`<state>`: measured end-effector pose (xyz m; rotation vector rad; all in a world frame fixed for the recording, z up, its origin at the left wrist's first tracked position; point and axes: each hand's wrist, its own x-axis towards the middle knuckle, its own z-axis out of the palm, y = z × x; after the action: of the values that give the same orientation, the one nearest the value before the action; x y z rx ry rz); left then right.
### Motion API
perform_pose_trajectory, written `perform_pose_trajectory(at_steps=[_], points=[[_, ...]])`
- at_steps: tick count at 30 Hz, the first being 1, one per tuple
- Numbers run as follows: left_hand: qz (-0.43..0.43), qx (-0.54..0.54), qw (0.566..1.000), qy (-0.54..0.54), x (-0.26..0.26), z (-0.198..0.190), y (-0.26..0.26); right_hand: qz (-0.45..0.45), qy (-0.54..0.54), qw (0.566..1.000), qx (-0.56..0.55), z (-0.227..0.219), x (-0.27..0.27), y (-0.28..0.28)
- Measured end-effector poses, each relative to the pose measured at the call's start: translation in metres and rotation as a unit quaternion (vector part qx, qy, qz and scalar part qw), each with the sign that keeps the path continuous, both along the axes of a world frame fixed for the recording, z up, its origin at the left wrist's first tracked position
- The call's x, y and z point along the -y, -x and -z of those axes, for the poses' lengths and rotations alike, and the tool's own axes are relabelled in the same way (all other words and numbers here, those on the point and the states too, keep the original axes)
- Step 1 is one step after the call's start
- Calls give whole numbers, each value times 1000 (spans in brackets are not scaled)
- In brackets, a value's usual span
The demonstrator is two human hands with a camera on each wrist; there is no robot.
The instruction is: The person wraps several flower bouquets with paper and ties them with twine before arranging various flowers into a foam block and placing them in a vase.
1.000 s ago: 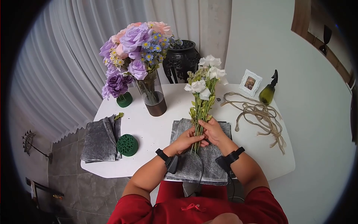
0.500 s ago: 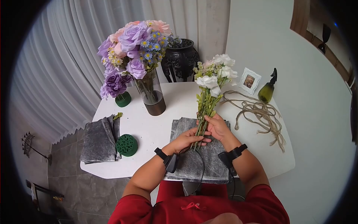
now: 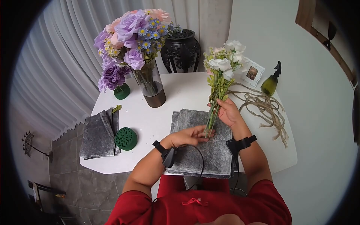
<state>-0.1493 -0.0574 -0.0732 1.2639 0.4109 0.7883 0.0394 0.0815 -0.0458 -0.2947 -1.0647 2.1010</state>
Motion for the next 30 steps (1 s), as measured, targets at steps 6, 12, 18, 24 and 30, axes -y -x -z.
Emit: perform_pose_trajectory(at_steps=[6, 12, 18, 24, 30], points=[[-173, 65, 976, 119, -9, 12, -3, 27, -50, 996, 76, -2, 31, 24], [-259, -13, 955, 144, -4, 6, -15, 4, -75, 986, 152, 7, 32, 26], [-265, 18, 949, 167, -5, 6, -14, 19, -33, 990, 139, -4, 39, 25], [-306, 17, 940, 147, -5, 7, -16, 58, -154, 954, 249, 1, 25, 19], [-301, 22, 943, 139, -4, 4, -15, 35, -97, 984, 147, -2, 24, 17]])
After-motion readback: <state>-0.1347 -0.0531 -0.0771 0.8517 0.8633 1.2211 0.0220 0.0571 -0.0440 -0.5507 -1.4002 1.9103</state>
